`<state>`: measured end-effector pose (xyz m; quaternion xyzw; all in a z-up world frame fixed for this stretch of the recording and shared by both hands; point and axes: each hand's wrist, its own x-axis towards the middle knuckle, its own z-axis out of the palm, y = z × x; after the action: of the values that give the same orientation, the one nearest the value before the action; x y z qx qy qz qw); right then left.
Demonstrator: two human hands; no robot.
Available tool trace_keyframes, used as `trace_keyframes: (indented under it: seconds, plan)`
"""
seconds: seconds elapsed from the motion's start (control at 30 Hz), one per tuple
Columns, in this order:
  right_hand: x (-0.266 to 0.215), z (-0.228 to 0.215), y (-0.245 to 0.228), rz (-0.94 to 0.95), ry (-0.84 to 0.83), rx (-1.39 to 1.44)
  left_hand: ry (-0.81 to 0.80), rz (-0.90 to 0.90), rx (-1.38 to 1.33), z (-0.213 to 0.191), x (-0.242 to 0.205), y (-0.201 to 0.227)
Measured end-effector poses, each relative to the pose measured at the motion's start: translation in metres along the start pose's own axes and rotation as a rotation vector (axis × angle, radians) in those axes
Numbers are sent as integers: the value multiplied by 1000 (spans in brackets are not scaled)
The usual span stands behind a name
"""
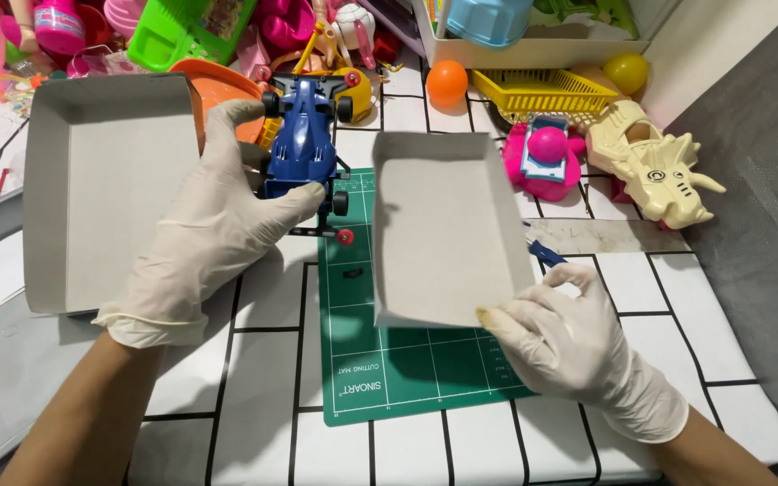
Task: The person uses a screwdriver to tighten a part on a blue toy car, then prepares a cardboard box and places the car along with a sheet of decals inside it before closing the box lid.
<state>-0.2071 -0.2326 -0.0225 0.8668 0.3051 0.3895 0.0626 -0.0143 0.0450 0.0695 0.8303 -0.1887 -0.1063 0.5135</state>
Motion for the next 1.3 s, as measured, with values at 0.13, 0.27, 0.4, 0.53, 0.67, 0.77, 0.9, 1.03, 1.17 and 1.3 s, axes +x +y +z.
trace_keyframes:
  seconds: [0.13,0.27,0.4,0.53,0.67,0.77,0.9,1.03,1.17,1.3]
  plan:
    - [8,7,-15,-79,-30,87,11,23,66,8,0,6]
    - [19,11,-25,-113,-40,146,-39,-16,61,23,3,14]
    - [14,18,-31,-106,-69,129,-213,-148,124,33,16,21]
    - [12,19,-33,-113,-65,139,-315,-92,338,45,22,13]
    - [12,19,-32,-112,-71,160,-389,-154,409,51,10,24]
    - [14,18,-30,-140,-75,151,-381,-160,452,59,7,21]
    - [14,19,-31,-138,-86,146,-383,-118,543,65,6,16]
    - [15,18,-31,-138,-78,146,-377,-68,678,78,16,3]
    - [13,20,-30,-143,-78,148,-367,17,777,83,18,-6]
    - [12,20,-30,-144,-89,138,-347,75,817,88,22,-22]
